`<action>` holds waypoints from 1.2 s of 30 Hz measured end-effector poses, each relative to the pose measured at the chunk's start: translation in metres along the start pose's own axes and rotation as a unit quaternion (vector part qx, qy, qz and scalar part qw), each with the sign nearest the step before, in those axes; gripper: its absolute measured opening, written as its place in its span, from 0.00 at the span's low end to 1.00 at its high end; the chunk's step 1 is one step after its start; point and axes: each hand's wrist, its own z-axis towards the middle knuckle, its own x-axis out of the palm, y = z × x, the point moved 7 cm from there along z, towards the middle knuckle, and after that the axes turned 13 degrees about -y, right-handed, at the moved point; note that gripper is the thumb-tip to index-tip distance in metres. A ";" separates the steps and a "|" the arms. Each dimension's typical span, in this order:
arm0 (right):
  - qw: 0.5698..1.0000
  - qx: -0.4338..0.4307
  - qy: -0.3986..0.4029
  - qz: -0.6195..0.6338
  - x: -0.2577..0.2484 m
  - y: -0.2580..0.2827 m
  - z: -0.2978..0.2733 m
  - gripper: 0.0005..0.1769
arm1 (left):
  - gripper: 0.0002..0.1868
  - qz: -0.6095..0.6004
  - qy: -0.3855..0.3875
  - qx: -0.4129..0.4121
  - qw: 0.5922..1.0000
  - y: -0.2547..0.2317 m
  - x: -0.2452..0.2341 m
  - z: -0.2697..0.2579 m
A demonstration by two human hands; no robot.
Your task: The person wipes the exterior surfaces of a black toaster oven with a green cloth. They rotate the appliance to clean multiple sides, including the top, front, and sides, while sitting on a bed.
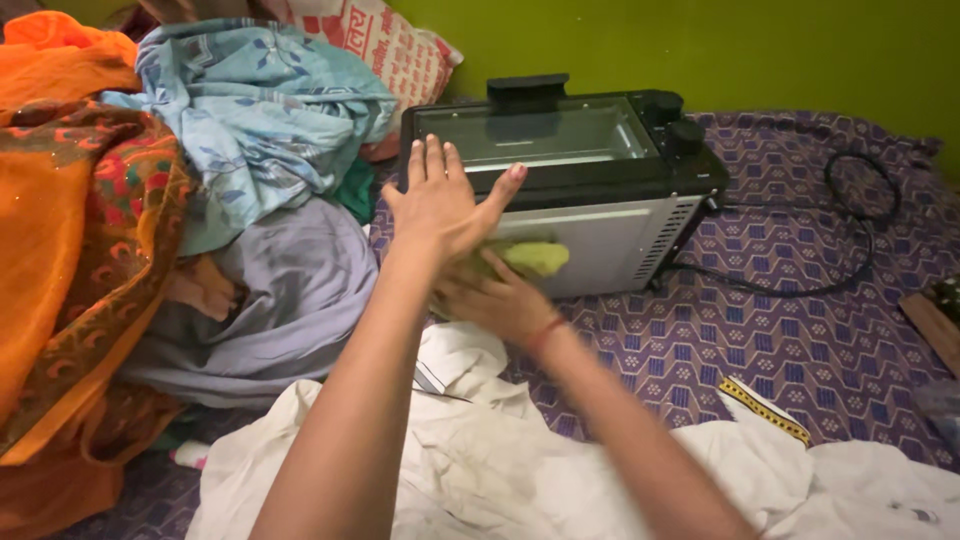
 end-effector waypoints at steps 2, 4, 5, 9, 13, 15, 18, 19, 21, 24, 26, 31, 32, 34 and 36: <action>0.993 -0.098 0.057 -0.022 -0.008 -0.031 -0.053 0.30 | 0.63 -0.004 0.001 0.002 1.000 -0.001 -0.003 -0.002; 0.990 0.075 0.104 -0.064 -0.026 -0.077 -0.103 0.21 | 0.64 -0.006 -0.001 0.004 1.000 -0.004 -0.005 0.002; 0.964 0.227 0.120 -0.066 -0.031 -0.099 -0.131 0.15 | 0.65 -0.006 -0.003 0.004 1.000 -0.005 -0.005 0.005; 0.771 0.582 -0.228 -0.122 -0.048 -0.152 -0.227 0.29 | 0.66 0.012 -0.008 0.010 1.000 -0.004 0.000 0.005; 0.508 0.775 -0.358 0.113 -0.018 -0.208 -0.287 0.26 | 0.66 0.002 -0.014 0.013 1.000 -0.008 -0.003 0.001; 0.421 0.785 -0.395 0.226 -0.017 -0.235 -0.276 0.26 | 0.66 0.005 -0.012 0.009 1.000 -0.007 -0.004 0.001; 0.361 0.715 -0.457 0.387 -0.037 -0.279 -0.231 0.27 | 0.65 0.028 -0.027 0.023 0.999 -0.007 -0.002 0.001; 0.393 0.683 -0.457 0.412 -0.052 -0.291 -0.216 0.28 | 0.66 0.027 -0.020 0.018 0.999 -0.005 0.000 -0.003; 0.451 0.658 -0.420 0.432 -0.071 -0.308 -0.187 0.23 | 0.67 0.018 -0.022 0.013 1.000 -0.005 -0.002 0.002; 0.751 0.569 -0.251 0.220 -0.108 -0.302 -0.139 0.17 | 0.66 0.020 -0.032 0.025 0.999 -0.007 -0.004 -0.005; 0.845 0.510 -0.148 0.060 -0.118 -0.283 -0.117 0.16 | 0.66 0.022 -0.044 0.029 0.998 -0.008 -0.004 -0.013; 0.834 0.535 -0.136 0.000 -0.142 -0.256 -0.109 0.17 | 0.65 0.010 -0.081 0.052 0.995 -0.006 -0.005 -0.041; 0.833 0.536 -0.138 -0.001 -0.146 -0.252 -0.110 0.17 | 0.65 0.008 -0.092 0.057 0.994 -0.006 -0.005 -0.047; 0.831 0.539 -0.141 -0.001 -0.151 -0.243 -0.112 0.17 | 0.64 0.009 -0.119 0.067 0.991 -0.005 -0.006 -0.059; 0.838 0.531 -0.128 -0.013 -0.156 -0.234 -0.114 0.18 | 0.63 0.015 -0.148 0.077 0.986 -0.004 -0.008 -0.070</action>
